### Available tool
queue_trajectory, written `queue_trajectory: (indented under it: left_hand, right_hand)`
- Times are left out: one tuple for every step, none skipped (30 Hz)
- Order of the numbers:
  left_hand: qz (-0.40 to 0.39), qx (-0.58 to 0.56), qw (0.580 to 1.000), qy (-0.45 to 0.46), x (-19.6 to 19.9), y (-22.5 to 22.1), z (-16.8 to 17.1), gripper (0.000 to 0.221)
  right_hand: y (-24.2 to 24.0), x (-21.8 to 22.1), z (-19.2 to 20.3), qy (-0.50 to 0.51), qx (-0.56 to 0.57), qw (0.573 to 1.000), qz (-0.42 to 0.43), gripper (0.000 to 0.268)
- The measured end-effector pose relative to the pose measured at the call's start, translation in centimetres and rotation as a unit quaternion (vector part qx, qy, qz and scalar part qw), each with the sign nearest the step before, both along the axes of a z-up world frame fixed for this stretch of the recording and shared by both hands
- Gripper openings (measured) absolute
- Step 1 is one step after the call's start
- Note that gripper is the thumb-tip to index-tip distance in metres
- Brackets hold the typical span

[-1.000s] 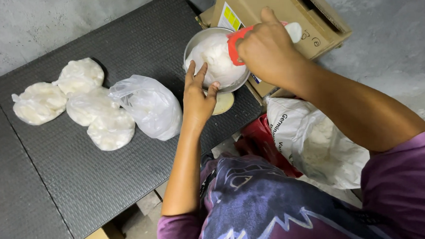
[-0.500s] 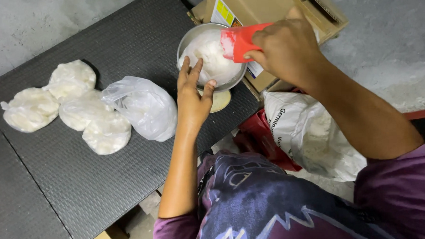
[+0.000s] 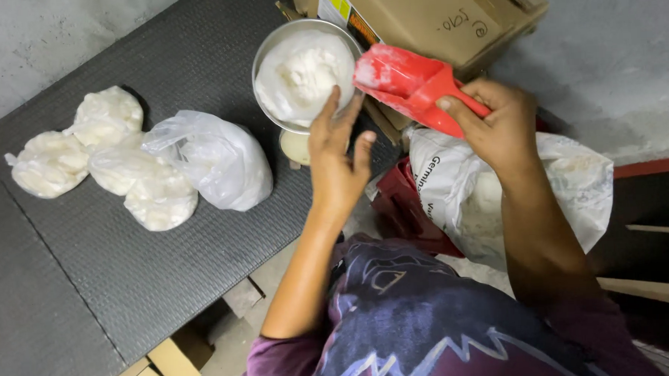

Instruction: Measuring and packaging white powder into plastic bags using a scale and a scoop.

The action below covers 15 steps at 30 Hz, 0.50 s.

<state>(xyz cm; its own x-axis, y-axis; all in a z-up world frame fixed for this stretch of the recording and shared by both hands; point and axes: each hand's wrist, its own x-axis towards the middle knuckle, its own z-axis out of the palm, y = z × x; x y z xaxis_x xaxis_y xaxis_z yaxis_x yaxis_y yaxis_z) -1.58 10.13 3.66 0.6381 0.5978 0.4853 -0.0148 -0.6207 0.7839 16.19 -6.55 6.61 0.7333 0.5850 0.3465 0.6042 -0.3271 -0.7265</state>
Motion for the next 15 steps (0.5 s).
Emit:
queue_trajectory:
  left_hand:
    - [0.001,0.001,1.0,0.003,0.3,-0.6,-0.1,0.05]
    - [-0.005,0.001,1.0,0.012,0.6,-1.4,-0.2,0.051]
    - [-0.01,0.001,1.0,0.02,0.9,-2.1,-0.4,0.052]
    - [-0.01,0.002,1.0,0.023,1.2,-2.9,-0.5,0.052]
    - [-0.017,0.0,1.0,0.021,1.5,-3.6,-0.7,0.053]
    - [-0.024,-0.001,1.0,0.019,1.8,-4.3,-0.9,0.055]
    - [-0.025,0.0,0.999,0.021,2.0,-5.1,-1.1,0.055]
    - [-0.029,0.005,0.999,0.022,2.2,-5.9,-1.3,0.054]
    - [-0.033,0.01,0.999,0.022,2.3,-6.7,-1.5,0.053]
    - [-0.035,0.012,0.999,0.025,2.4,-7.4,-1.5,0.053]
    - [-0.045,0.004,0.999,0.025,2.5,-8.0,-1.6,0.052]
    - [-0.054,-0.003,0.998,0.024,2.6,-8.7,-1.6,0.051]
    - [-0.056,-0.001,0.998,0.026,2.5,-9.3,-1.6,0.051]
    - [-0.059,0.001,0.998,0.031,2.5,-9.9,-1.5,0.051]
    - [-0.062,0.003,0.997,0.036,2.5,-10.5,-1.5,0.052]
  right_hand:
    - [-0.8,0.3,-0.7,0.003,0.001,1.0,0.001,0.02]
    - [-1.8,0.6,-1.4,0.019,0.005,1.0,0.0,0.02]
    - [-2.8,0.9,-2.1,0.035,0.009,0.999,0.0,0.02]
    - [-3.7,0.9,-2.3,0.039,0.01,0.999,0.0,0.02]
    - [-4.6,0.9,-2.5,0.049,0.023,0.999,0.0,0.019]
    - [-5.4,1.0,-2.7,0.06,0.037,0.998,0.0,0.019]
    - [-6.3,1.0,-2.9,0.062,0.039,0.997,-0.001,0.019]
    - [-7.1,1.0,-3.2,0.082,0.035,0.996,-0.016,0.019]
    - [-8.0,1.0,-3.5,0.102,0.031,0.994,-0.032,0.019]
    - [-8.8,1.0,-3.5,0.105,0.033,0.993,-0.034,0.019]
    - [-9.6,0.9,-3.5,0.091,0.035,0.995,-0.028,0.018]
    - [-10.4,0.8,-3.5,0.077,0.038,0.996,-0.023,0.017]
    - [-11.3,0.8,-3.8,0.079,0.04,0.996,-0.025,0.017]
    - [-12.1,0.8,-4.0,0.078,0.049,0.996,-0.02,0.016]
    - [-13.0,0.9,-4.3,0.078,0.057,0.995,-0.015,0.015]
